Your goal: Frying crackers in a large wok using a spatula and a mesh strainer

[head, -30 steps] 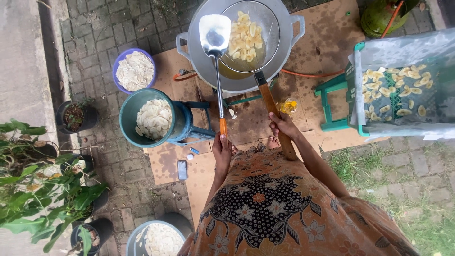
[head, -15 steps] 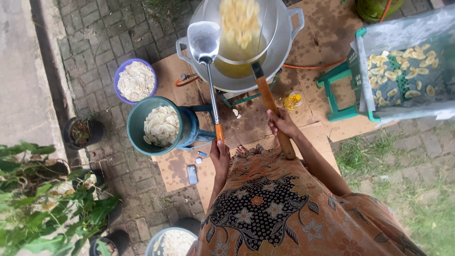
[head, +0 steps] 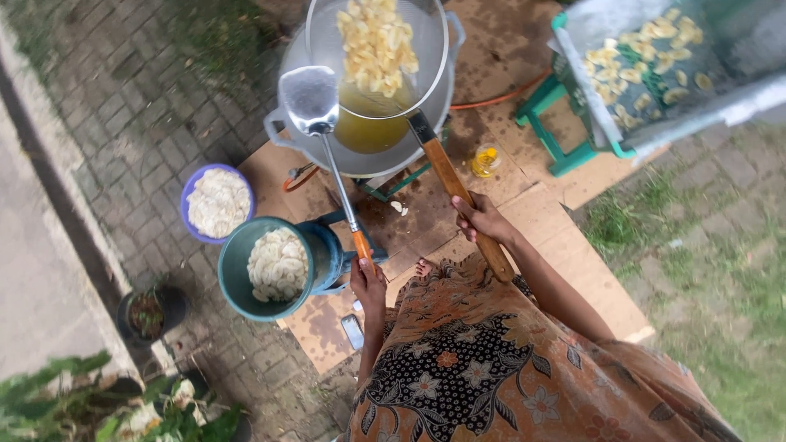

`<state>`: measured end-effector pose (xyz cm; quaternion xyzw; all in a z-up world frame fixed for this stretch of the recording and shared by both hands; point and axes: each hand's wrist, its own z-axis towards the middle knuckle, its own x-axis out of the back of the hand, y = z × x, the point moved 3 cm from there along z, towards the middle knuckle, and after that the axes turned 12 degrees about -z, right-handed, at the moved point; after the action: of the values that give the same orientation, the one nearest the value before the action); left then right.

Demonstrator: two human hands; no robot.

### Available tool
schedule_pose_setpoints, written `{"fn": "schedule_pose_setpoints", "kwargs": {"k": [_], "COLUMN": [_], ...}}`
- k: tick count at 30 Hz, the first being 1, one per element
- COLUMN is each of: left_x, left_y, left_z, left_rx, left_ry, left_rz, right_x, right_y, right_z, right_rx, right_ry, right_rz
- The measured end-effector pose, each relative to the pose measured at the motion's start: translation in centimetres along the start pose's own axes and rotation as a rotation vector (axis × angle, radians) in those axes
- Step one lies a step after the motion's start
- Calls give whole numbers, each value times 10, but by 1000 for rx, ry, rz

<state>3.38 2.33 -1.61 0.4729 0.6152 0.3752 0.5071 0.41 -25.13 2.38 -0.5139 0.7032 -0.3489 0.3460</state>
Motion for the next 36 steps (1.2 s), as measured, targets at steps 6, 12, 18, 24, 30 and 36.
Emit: {"fn": "schedule_pose_setpoints", "kwargs": {"k": [6, 12, 18, 24, 30, 36], "left_x": [-9, -29, -81, -152, -213, -248], "left_y": [-4, -14, -33, -45, -70, -92], "left_z": [11, 0, -13, -20, -29, -40], "left_rx": [-20, -28, -27, 1, 27, 31], "left_ry": [-64, -44, -47, -60, -108, -183], "left_rz": [30, 56, 6, 32, 56, 106], "right_x": [22, 116, 237, 329, 362, 391], "right_y": [-12, 13, 32, 63, 49, 60], "right_z": [-51, -99, -145, -169, -196, -194], "right_rx": [-9, -9, 45, 22, -12, -13], "right_ry": [91, 370, 669, 807, 803, 793], "right_rz": [137, 226, 152, 78, 83, 106]}}
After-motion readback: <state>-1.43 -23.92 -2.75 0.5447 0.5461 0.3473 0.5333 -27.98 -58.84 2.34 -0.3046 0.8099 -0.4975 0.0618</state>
